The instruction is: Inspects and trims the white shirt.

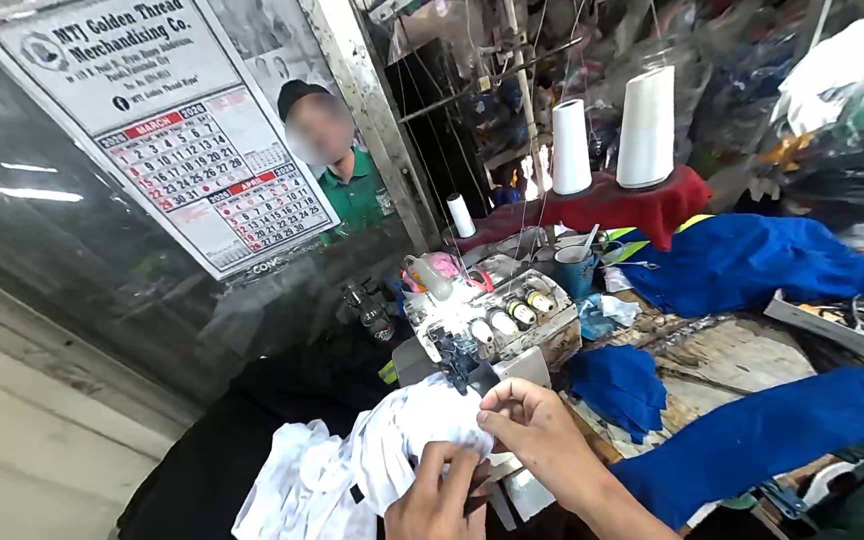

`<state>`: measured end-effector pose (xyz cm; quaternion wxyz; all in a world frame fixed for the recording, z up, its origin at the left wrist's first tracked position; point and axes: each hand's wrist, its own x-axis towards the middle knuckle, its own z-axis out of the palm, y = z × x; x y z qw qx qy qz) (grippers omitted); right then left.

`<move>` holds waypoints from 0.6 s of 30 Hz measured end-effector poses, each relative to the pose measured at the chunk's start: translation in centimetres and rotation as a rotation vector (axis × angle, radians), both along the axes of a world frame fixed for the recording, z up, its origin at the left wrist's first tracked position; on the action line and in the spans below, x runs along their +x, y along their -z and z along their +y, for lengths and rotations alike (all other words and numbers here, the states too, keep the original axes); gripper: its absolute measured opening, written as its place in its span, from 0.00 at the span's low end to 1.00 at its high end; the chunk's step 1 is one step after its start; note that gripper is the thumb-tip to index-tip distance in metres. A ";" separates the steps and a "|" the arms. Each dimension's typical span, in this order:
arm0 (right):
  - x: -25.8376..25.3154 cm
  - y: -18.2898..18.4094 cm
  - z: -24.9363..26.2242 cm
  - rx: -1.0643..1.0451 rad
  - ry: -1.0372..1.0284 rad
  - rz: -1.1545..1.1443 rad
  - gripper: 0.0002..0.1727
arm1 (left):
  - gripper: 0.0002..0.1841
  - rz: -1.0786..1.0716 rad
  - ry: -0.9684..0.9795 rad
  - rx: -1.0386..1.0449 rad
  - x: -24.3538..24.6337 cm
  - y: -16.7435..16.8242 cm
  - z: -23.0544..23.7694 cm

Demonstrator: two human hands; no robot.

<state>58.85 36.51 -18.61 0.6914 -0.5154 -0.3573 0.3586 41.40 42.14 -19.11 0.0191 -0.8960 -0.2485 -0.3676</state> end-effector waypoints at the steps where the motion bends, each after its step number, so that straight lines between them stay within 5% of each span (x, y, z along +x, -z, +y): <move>1: 0.1 0.1 0.0 0.005 -0.008 0.003 0.11 | 0.06 -0.011 0.003 -0.009 -0.1 -0.2 0.0; 6: 0.9 0.3 -0.8 -0.008 -0.130 0.033 0.13 | 0.09 0.061 0.054 -0.338 -0.8 -5.0 -0.1; 12: 1.0 2.3 -2.9 -0.002 -0.241 -0.177 0.14 | 0.16 0.196 0.032 -0.612 0.7 -10.6 6.5; 14: 0.6 2.4 -3.4 0.008 -0.273 -0.271 0.14 | 0.22 0.238 0.005 -0.653 1.2 -11.8 7.9; 18: -0.6 1.7 -3.1 0.057 -0.309 -0.340 0.17 | 0.14 0.269 -0.038 -0.601 1.5 -13.3 8.6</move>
